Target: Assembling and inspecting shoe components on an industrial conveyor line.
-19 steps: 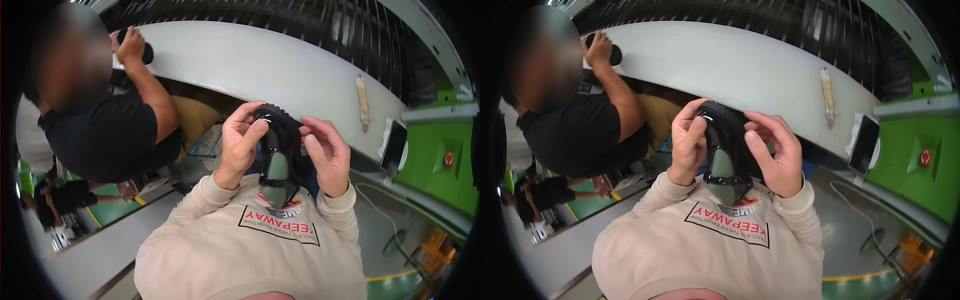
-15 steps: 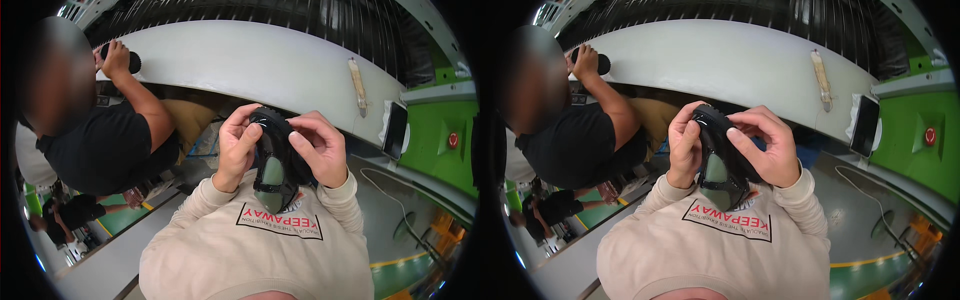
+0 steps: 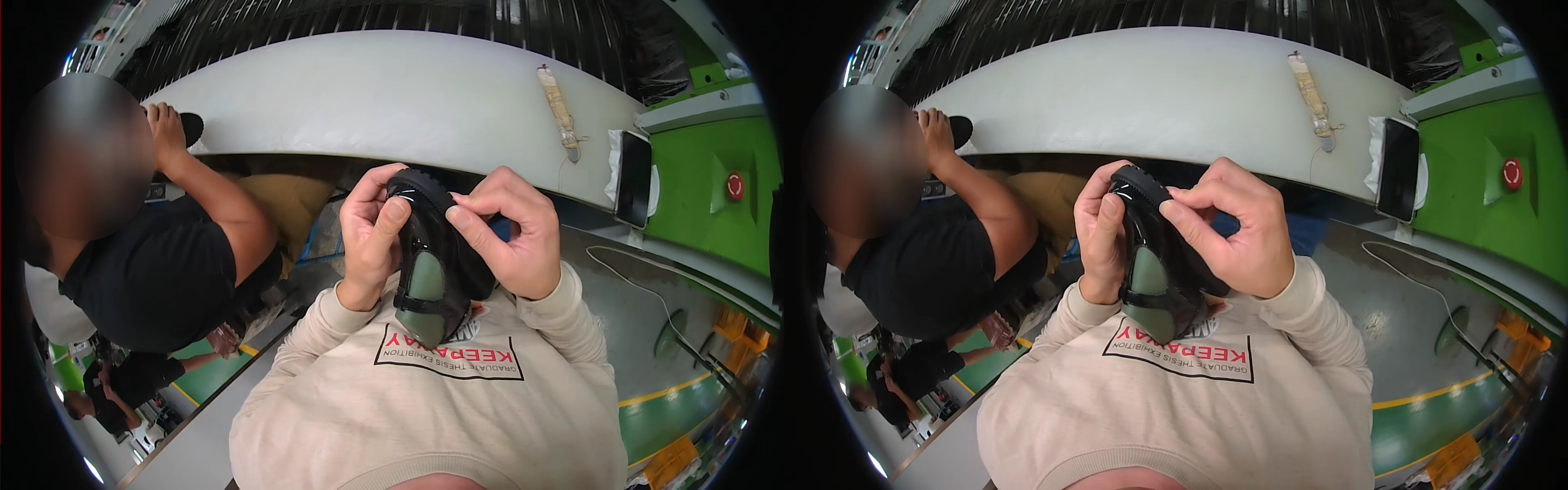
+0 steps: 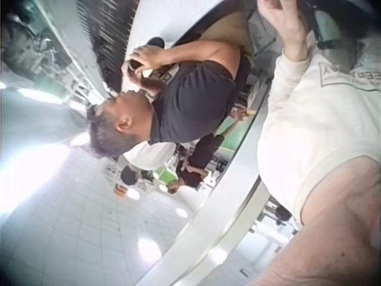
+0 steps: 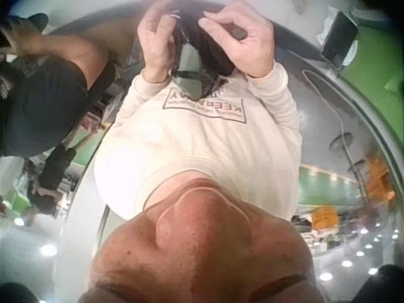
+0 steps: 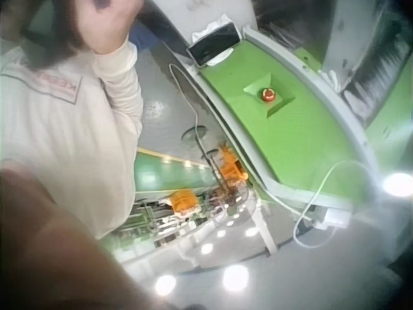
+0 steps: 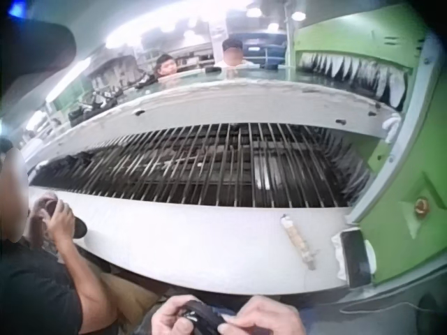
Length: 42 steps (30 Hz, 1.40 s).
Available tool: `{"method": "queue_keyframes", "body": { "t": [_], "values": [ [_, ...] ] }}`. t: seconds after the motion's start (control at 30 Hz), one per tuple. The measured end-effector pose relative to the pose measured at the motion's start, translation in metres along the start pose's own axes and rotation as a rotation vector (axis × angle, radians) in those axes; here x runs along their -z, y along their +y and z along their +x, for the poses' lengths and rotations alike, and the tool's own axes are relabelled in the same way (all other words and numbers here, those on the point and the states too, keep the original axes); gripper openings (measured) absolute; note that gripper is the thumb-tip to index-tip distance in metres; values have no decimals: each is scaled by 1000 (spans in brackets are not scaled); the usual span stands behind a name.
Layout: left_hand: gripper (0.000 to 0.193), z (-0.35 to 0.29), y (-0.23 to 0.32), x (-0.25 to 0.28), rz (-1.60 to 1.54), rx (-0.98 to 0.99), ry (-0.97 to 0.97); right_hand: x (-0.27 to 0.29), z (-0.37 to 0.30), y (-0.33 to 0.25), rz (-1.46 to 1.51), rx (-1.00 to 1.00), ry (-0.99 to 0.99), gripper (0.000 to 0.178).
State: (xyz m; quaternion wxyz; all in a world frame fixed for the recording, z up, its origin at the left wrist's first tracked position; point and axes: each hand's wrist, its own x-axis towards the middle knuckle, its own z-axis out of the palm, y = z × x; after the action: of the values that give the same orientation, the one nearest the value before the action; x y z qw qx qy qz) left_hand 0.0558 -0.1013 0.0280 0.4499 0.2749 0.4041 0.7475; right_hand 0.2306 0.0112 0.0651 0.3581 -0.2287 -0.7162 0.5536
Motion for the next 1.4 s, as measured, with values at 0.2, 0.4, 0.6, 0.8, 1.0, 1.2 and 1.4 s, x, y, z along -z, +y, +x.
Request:
{"method": "queue_keyframes", "body": {
  "t": [0.2, 0.4, 0.6, 0.8, 1.0, 1.2, 1.4],
  "values": [
    [33, 36, -2, -12, -85, -38, 134, 30, -12, 7, 236, -39, -225, 98],
    [30, 68, -16, -36, -178, 62, 279, 40, -10, 6, -283, 338, 7, 94],
    [44, 72, -46, -19, 13, 15, 59, 86, 45, -38, -417, 307, 50, 66],
    [89, 90, 26, -53, 776, -484, -404, 96, 89, -32, -574, 288, -185, 58],
    [69, 100, 31, -66, 925, -533, -414, 98, 84, -13, -362, 101, -145, 88],
    [66, 107, 34, -80, 974, -589, -454, 80, 78, 26, 488, 114, -44, 107],
    [64, 119, 37, -83, 1170, -607, -533, 62, 83, 14, 454, 73, 2, 108]
  ]
}}
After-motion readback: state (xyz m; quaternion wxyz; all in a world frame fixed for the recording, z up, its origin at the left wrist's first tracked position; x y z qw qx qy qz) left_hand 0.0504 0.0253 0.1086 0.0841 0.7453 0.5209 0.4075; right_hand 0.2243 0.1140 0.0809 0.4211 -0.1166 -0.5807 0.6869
